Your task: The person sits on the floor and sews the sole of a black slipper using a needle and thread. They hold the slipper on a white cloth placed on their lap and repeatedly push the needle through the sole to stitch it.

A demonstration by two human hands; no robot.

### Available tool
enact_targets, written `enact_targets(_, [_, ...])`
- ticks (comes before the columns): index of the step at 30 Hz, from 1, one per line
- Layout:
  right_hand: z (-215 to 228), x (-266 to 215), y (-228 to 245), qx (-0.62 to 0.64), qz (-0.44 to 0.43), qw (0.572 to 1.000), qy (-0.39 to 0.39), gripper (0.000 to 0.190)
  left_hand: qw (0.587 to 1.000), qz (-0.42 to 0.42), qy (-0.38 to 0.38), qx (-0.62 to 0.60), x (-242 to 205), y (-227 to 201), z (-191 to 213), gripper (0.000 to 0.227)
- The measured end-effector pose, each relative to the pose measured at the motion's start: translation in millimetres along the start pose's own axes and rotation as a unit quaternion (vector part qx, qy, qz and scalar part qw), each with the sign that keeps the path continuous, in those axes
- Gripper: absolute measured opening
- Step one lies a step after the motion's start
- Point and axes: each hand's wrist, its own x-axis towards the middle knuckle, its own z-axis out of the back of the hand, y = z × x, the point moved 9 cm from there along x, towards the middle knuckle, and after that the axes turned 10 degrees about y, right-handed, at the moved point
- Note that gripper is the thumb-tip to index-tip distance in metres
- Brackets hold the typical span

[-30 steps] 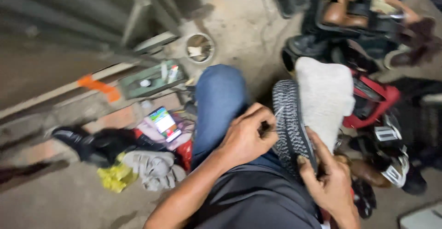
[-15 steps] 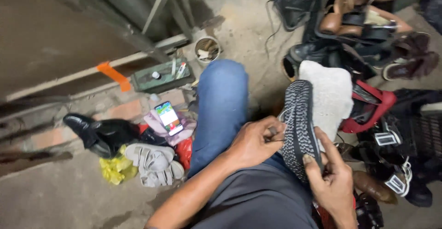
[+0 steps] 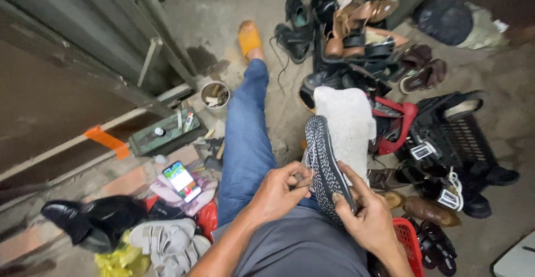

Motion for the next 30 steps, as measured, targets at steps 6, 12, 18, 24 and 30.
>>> enact_targets(6, [-7.4, -5.2, 27.6, -0.051, 0.005, 0.999, 0.001, 0.067, 1.0, 0.003, 0.007, 0.012, -8.7, -3.2, 9.9, 0.017])
enact_targets(12, [-23.6, -0.8, 46.7, -0.11, 0.017, 0.994, 0.011, 0.066, 0.999, -0.024, -0.008, -0.019, -22.7, 4.0, 20.8, 0.019])
enact_targets(18, [-45.3, 36.5, 51.7, -0.123, -0.015, 0.988, 0.088, 0.066, 0.998, 0.025, -0.051, -0.026, -16.8, 27.4, 34.1, 0.018])
enact_targets(24, [-74.4, 113.4, 30.5, -0.074, 0.019, 0.987, 0.14, 0.053, 0.99, 0.085, -0.11, -0.004, 31.2, 103.9, 72.4, 0.013])
enact_targets(30, [-80.7, 167.5, 5.8, -0.017, -0.022, 0.979, 0.202, 0.054, 0.979, 0.168, -0.115, -0.019, 49.4, 87.1, 89.7, 0.017])
